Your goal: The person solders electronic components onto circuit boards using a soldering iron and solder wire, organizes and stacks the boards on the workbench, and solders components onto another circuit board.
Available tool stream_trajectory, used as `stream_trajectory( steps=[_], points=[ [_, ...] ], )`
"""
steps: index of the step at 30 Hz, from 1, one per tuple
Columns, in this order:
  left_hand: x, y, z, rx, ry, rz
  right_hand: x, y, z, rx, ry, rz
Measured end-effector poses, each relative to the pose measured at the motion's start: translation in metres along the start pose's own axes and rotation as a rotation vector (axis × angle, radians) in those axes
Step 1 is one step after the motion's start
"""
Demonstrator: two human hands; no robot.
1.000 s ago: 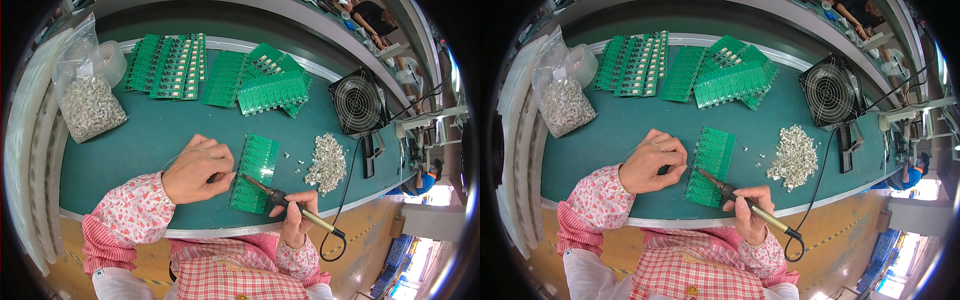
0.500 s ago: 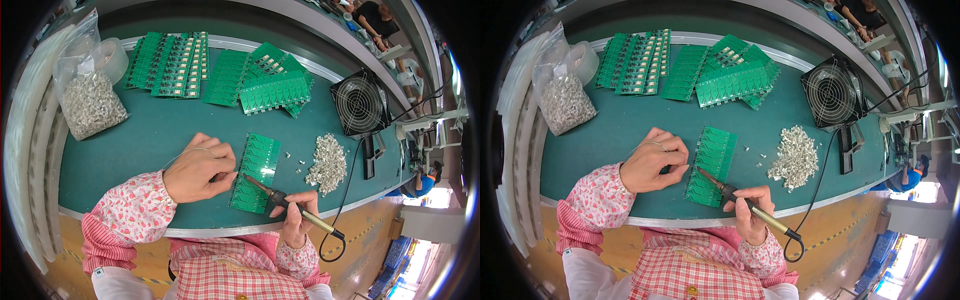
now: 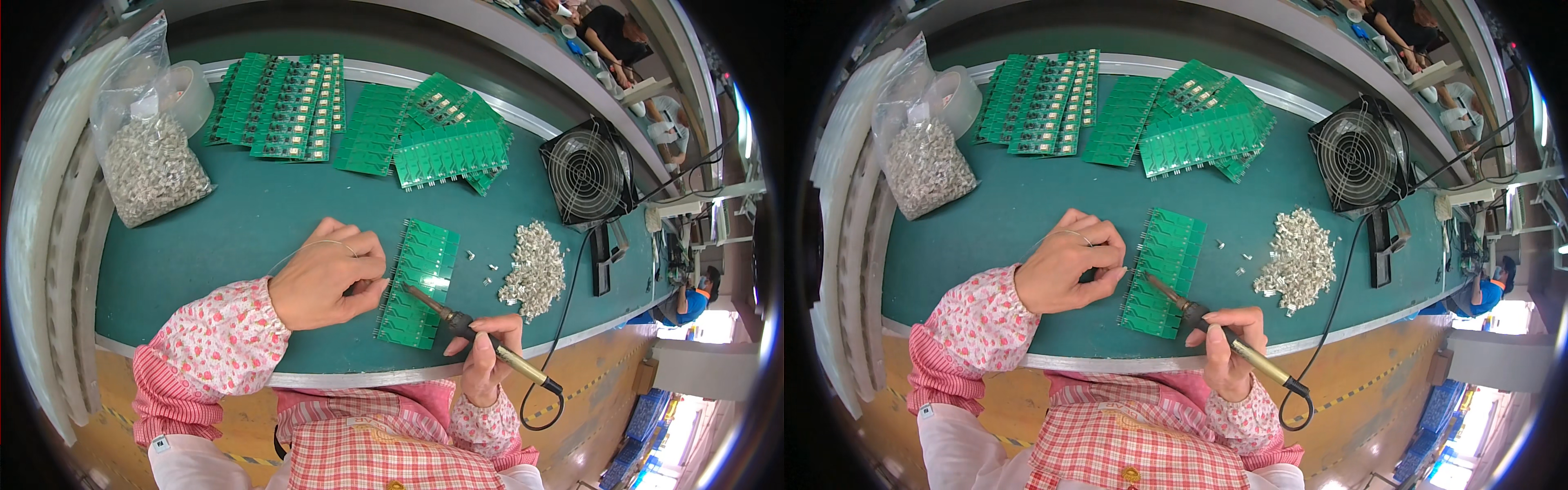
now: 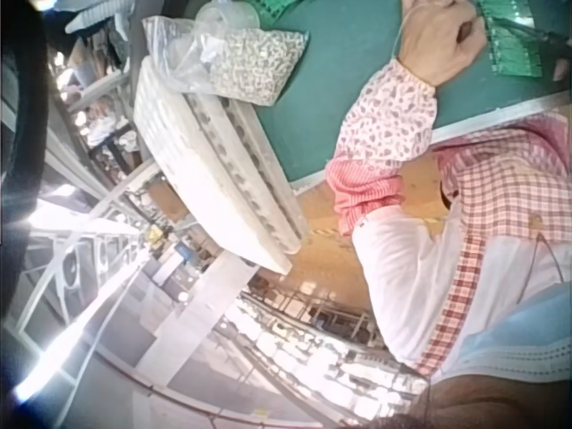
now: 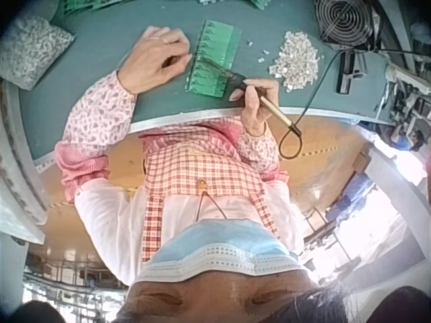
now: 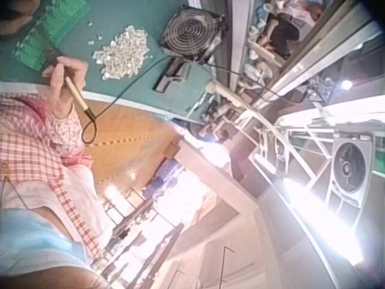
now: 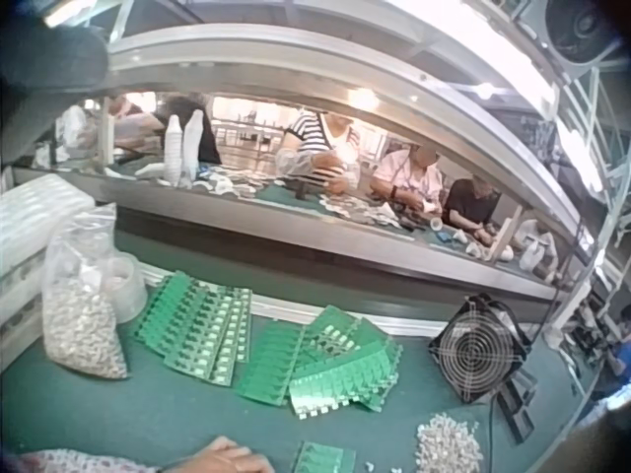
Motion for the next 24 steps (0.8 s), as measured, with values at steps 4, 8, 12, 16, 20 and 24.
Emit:
stream_trajectory(
  steps=[4, 8, 12, 16, 20, 24],
  points=[
    [-0.0009, 0.0004, -0.0016, 0.008, -0.011, -0.003, 0.0002, -0.0016, 0.0002, -0.013, 0.003, 0.014],
    [0.0001, 0.0001, -0.0014, 0.014, -0.017, -0.012, 0.0039, -0.003, 0.0002, 0.004, 0.019, 0.054],
    [0.0002, -0.0002, -0.0035, 0.028, -0.038, -0.023, 0.0052, -0.0038, 0.0, 0.023, 0.019, 0.064],
    [0.0021, -0.0005, -0.0035, 0.027, -0.05, 0.001, 0.0055, -0.0052, 0.0006, 0.01, 0.02, 0.073],
    [0.0018, -0.0004, -0.0043, 0.019, -0.057, -0.002, 0.005, -0.0047, -0.0004, 0.011, 0.039, 0.076],
    [0.0023, -0.0004, -0.0042, 0.02, -0.064, 0.0, 0.0045, -0.0046, -0.0006, 0.007, 0.05, 0.073]
  ],
)
Point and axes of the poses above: each hand's wrist, its own y-axis away from the middle knuckle, its own x-axis out of the palm, z = x × y, the point moved 7 cm from there along -y, towards the middle knuckle, and after that the axes turned 10 degrees about -x, right-handed, at the moved point
